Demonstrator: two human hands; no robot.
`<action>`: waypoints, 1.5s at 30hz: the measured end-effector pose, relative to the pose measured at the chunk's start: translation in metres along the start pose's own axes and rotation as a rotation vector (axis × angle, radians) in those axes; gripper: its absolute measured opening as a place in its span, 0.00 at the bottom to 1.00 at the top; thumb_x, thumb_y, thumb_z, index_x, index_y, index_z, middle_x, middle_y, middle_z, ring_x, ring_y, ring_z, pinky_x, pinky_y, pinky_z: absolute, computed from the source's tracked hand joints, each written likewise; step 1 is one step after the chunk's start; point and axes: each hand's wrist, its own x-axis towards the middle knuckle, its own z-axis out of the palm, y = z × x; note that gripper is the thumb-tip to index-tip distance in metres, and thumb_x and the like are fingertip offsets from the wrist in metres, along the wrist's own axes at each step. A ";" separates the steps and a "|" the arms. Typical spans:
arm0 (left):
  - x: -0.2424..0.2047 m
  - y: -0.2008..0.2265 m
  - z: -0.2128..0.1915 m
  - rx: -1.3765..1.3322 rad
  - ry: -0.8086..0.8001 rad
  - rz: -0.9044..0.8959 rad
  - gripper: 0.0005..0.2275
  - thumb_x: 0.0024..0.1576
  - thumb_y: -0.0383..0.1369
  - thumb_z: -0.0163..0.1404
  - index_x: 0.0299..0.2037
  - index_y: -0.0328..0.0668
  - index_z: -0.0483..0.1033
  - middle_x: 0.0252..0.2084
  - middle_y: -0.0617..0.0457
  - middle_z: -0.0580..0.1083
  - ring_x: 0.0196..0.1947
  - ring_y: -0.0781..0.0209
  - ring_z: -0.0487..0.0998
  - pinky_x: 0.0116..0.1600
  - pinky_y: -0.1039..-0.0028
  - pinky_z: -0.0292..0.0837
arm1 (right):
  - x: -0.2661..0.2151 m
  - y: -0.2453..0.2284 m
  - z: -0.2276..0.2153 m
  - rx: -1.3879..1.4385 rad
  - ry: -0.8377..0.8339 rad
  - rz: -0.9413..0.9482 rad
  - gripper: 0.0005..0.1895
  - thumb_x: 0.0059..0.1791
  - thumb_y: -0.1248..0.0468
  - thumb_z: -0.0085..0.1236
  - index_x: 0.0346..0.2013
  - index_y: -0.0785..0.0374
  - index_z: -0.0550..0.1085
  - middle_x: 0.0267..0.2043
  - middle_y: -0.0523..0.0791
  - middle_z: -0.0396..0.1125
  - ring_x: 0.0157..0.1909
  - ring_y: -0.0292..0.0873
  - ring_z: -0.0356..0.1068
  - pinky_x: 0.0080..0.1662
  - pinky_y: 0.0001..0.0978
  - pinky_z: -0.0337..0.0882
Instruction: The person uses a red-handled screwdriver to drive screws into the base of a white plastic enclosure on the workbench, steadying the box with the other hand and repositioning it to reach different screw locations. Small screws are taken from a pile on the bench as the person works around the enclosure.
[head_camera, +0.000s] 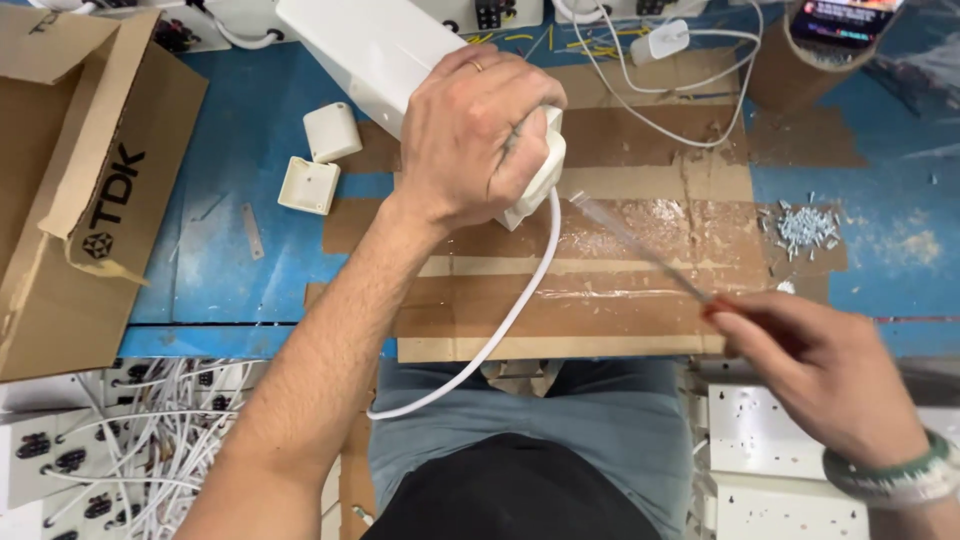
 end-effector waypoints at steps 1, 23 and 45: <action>0.001 -0.004 -0.001 0.006 0.007 -0.005 0.05 0.60 0.32 0.48 0.41 0.42 0.76 0.40 0.50 0.77 0.45 0.49 0.79 0.64 0.56 0.69 | 0.005 0.000 -0.002 -0.005 -0.004 -0.008 0.15 0.47 0.60 0.60 0.44 0.65 0.82 0.29 0.42 0.78 0.27 0.32 0.73 0.30 0.25 0.72; -0.007 -0.009 0.006 -0.027 0.022 0.040 0.07 0.60 0.34 0.47 0.39 0.41 0.76 0.42 0.50 0.78 0.47 0.50 0.79 0.64 0.59 0.69 | 0.055 0.036 -0.032 0.352 -0.300 0.189 0.12 0.54 0.62 0.63 0.51 0.65 0.79 0.29 0.51 0.75 0.21 0.37 0.65 0.21 0.28 0.65; 0.002 -0.004 0.000 -0.032 0.011 -0.008 0.11 0.57 0.38 0.47 0.41 0.42 0.77 0.40 0.48 0.78 0.46 0.48 0.80 0.64 0.54 0.71 | 0.063 0.047 -0.024 0.632 -0.377 0.210 0.11 0.59 0.61 0.58 0.49 0.68 0.78 0.30 0.48 0.76 0.21 0.33 0.60 0.20 0.26 0.59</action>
